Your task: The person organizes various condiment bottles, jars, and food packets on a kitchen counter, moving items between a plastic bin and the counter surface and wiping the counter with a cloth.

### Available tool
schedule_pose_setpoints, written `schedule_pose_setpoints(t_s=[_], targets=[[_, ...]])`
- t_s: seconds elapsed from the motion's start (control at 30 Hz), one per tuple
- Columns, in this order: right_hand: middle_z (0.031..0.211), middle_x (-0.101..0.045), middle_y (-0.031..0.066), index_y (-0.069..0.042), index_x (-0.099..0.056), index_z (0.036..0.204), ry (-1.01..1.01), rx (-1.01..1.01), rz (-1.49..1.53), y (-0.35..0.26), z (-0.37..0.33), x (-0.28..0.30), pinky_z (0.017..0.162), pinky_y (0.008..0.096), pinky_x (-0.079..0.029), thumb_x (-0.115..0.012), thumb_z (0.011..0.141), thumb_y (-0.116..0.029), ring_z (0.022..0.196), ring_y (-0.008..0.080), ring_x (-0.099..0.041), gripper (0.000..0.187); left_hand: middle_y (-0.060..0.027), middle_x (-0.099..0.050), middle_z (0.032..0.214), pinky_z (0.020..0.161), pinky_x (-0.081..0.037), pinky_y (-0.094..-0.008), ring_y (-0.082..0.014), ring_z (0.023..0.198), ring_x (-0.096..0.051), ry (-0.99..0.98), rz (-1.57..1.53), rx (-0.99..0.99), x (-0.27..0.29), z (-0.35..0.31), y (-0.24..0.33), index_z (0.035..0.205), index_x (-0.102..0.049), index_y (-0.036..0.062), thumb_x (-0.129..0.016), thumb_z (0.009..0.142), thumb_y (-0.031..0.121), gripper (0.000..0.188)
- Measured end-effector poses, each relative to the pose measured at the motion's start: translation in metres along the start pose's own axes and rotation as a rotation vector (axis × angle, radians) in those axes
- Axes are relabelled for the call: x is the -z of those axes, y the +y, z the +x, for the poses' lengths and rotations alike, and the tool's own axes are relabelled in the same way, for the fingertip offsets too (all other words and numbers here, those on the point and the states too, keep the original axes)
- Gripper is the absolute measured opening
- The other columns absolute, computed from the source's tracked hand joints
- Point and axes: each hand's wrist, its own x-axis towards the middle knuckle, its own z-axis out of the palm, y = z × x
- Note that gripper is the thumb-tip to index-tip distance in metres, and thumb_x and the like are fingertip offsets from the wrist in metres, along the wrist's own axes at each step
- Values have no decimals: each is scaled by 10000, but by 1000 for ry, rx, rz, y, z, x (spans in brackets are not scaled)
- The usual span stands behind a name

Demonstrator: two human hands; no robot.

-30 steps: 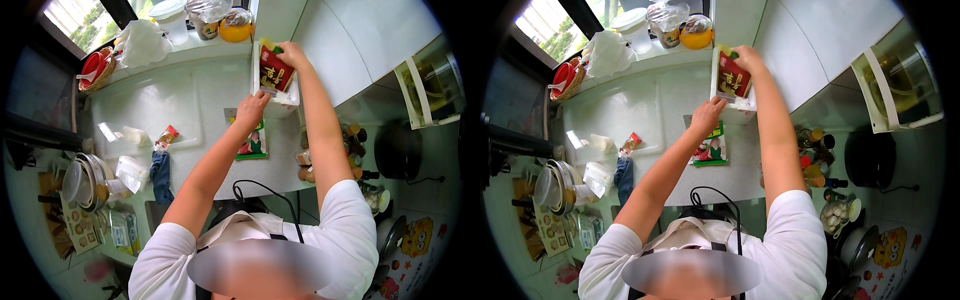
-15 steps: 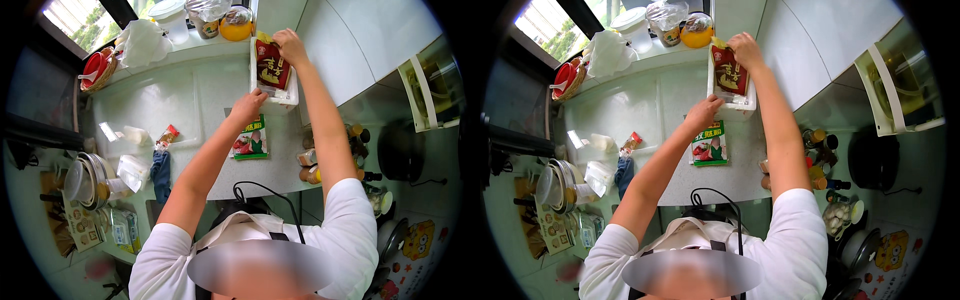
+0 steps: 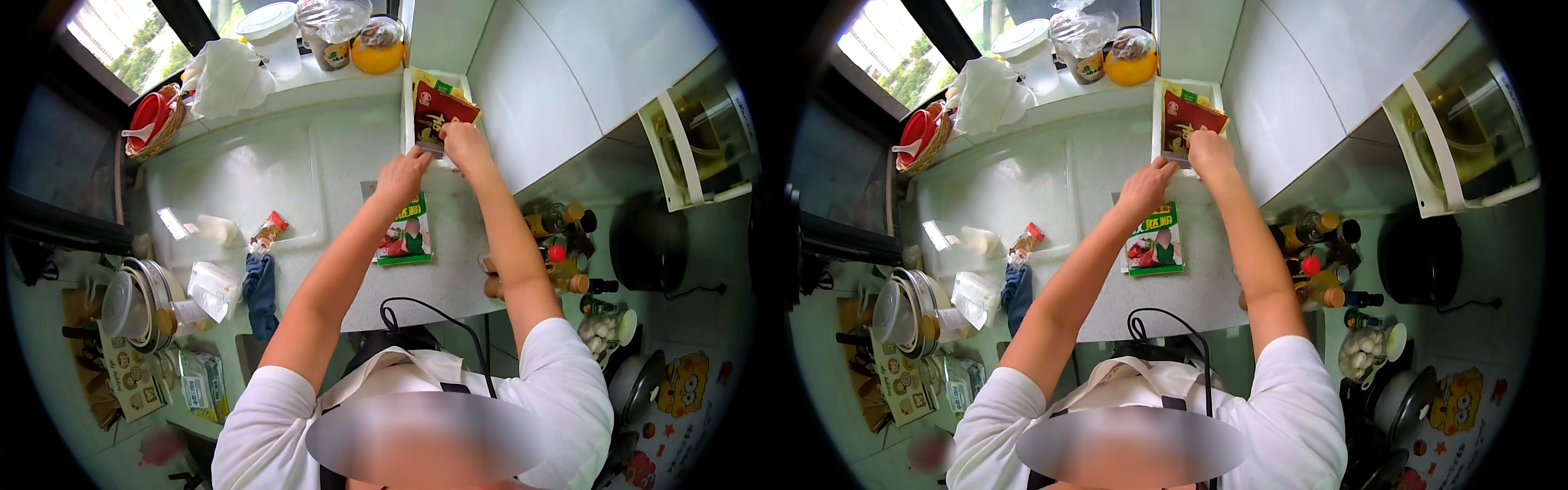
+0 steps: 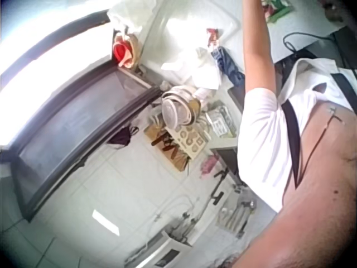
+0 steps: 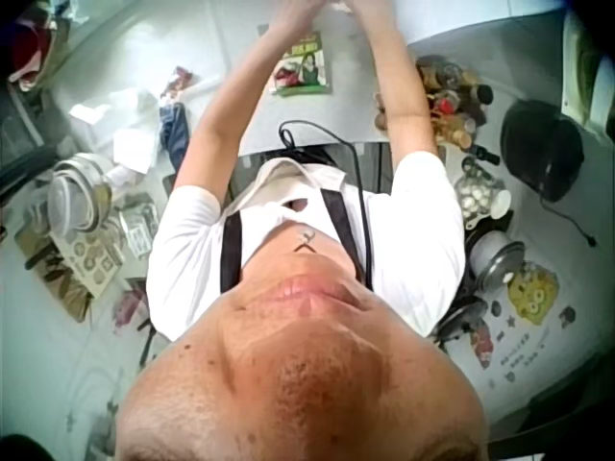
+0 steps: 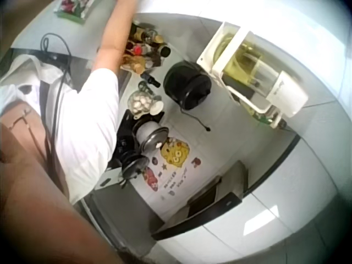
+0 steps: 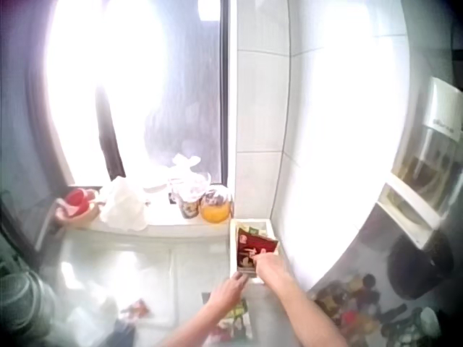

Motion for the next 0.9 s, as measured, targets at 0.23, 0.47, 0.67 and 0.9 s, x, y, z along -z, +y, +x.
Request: schedule_pose_setpoints(t_s=[0.23,0.47,0.67,0.9], targets=[[883,-615,212,40,-625,833,-633,-142,-9,-29,21,12,673,357,-509,-436,718,-69,728,282,-631,247,-49,-508,1026,697,-473,-394,-288,857,-558,-55,8,16,5,5,-2,1042,-490,127,-519,685,-34,393],[1139,-544,157,-24,-591,1053,-348,-134,-99,10,100,-69,854,335,-444,-488,730,-204,1034,257,-545,384,-53,-507,1009,713,-468,-397,-290,880,-545,-68,-50,8,0,6,3,1054,-485,114,-539,665,-48,424],[1071,-586,135,-51,-619,998,-159,-169,-100,-12,94,-47,811,332,-467,-526,771,-186,992,257,-570,280,-69,-500,977,710,-463,-405,-292,882,-538,-74,-40,-3,-3,3,-6,1039,-475,102,-532,650,-56,423],[1000,-607,159,-20,-632,934,-21,-53,-191,-13,99,-62,760,374,-489,-500,778,-107,904,295,-601,222,-76,-493,953,710,-466,-397,-296,874,-537,-24,-55,9,-3,7,-7,1028,-468,105,-536,652,-55,415]])
